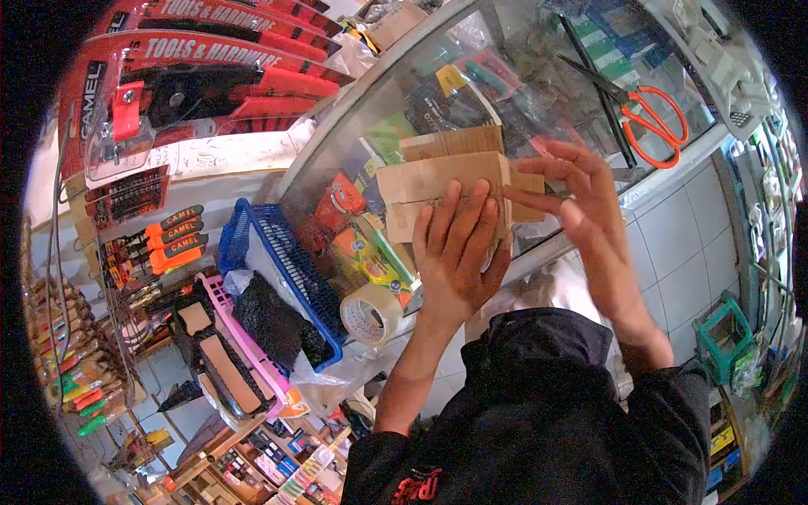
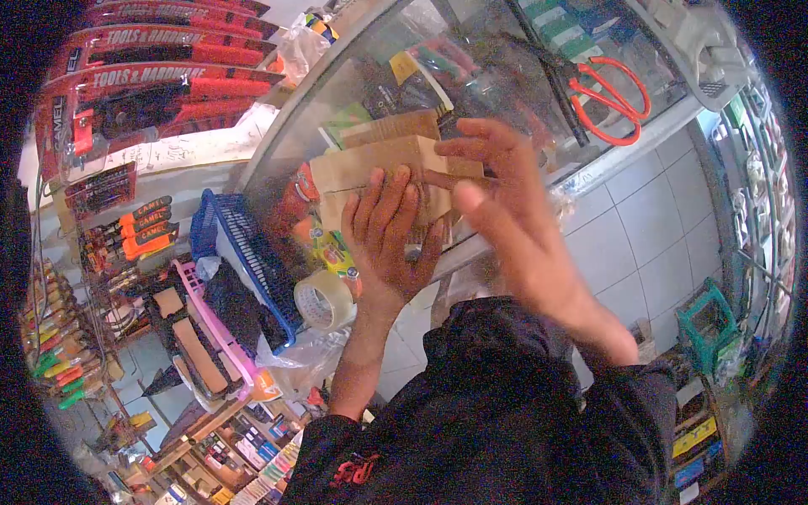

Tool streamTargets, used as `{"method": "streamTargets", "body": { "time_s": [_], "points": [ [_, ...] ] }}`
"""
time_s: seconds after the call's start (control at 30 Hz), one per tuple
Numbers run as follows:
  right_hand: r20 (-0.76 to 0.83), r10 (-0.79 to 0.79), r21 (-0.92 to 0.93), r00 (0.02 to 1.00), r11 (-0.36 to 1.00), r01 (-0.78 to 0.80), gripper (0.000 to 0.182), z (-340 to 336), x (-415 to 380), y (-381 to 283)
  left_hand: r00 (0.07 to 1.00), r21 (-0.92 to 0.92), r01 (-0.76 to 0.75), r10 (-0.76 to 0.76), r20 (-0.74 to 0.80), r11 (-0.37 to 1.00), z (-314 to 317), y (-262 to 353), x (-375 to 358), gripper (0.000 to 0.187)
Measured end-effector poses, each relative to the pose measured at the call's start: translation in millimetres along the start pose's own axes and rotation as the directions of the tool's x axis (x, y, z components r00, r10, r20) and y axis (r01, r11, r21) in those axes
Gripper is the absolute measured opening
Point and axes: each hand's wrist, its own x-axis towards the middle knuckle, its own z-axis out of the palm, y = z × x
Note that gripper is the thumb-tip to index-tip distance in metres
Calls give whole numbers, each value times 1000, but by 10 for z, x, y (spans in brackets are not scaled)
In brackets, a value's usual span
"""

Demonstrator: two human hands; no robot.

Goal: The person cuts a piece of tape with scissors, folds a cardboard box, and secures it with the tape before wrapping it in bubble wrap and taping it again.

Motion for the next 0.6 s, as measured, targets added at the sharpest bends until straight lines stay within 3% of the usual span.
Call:
{"method": "streamTargets", "body": {
  "time_s": [0.07, 0.17, 0.2, 0.6],
  "points": [
    [0, 52, 59, 999, 997, -51, 55, -121, 58, 3, 1000, 45, -12, 12, 20, 999, -13, 3, 6, 63],
    [113, 113, 154, 987, 979, -130, 54, -298, 123, 33, 999, 85, -23, 20, 29, 996, 3, 1, -1, 63],
    [102, 188, 122, 977, 972, -199, 63, -304, 154, 18, 999, 95, -24, 22, 27, 995, 10, 1, -3, 63],
    [224, 355, 207, 908, 893, -400, 63, -362, 240, -47, 993, 37, 92, -94, 75, 995, 10, 6, 10, 63]
  ]
}}
